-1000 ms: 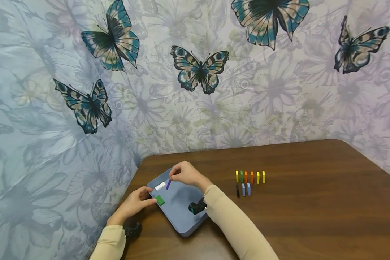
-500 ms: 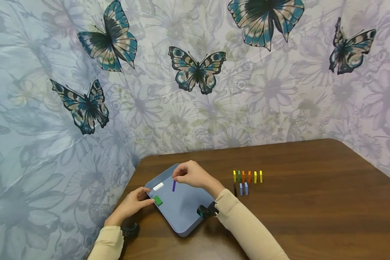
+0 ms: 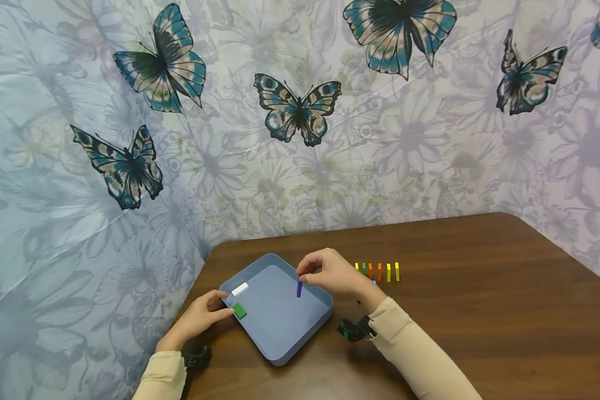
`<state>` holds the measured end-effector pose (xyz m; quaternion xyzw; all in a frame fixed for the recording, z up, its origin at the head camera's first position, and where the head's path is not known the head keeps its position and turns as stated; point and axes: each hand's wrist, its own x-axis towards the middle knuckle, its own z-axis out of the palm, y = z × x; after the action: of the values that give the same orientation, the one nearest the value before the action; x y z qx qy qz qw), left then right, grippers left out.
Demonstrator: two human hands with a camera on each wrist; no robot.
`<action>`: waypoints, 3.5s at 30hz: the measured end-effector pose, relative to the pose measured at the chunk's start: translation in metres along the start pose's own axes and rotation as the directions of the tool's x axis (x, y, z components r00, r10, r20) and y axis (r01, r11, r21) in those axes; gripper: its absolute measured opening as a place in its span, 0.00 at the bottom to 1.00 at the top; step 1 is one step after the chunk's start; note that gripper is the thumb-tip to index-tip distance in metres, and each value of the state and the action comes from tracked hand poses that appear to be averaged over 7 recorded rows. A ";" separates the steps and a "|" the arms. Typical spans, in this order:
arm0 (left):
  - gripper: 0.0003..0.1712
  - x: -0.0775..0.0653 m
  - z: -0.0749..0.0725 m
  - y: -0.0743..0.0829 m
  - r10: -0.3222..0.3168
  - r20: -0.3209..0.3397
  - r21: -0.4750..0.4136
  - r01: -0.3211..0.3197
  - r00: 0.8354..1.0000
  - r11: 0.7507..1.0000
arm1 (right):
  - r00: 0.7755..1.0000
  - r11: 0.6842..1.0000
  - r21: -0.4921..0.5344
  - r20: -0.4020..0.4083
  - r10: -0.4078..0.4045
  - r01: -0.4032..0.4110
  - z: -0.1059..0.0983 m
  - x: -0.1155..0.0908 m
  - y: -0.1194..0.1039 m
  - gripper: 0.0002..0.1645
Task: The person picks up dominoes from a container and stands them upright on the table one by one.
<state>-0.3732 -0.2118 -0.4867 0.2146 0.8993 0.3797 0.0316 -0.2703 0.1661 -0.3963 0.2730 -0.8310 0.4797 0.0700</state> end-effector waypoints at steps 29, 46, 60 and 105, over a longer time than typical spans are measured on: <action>0.31 0.001 0.000 0.001 -0.001 -0.008 -0.021 0.001 1.000 1.000 | 0.987 0.977 -0.147 -0.068 0.149 -0.157 -0.112 -0.090 0.055 0.06; 0.31 0.001 0.000 0.002 -0.002 -0.002 -0.023 0.001 1.000 1.000 | 0.955 0.947 -0.137 0.018 0.294 -0.289 -0.107 -0.098 0.081 0.08; 0.31 0.002 0.001 0.001 0.001 -0.004 -0.021 -0.002 1.000 1.000 | 0.950 0.946 -0.124 0.049 0.308 -0.300 -0.101 -0.099 0.091 0.08; 0.30 -0.001 -0.004 0.001 -0.018 -0.017 -0.009 0.018 1.000 1.000 | 0.983 0.989 -0.088 0.123 0.133 -0.123 -0.049 -0.006 0.022 0.16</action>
<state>-0.3727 -0.2141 -0.4830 0.2032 0.8997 0.3852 0.0285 -0.2840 0.2180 -0.3888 0.2463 -0.8682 0.4308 -0.0037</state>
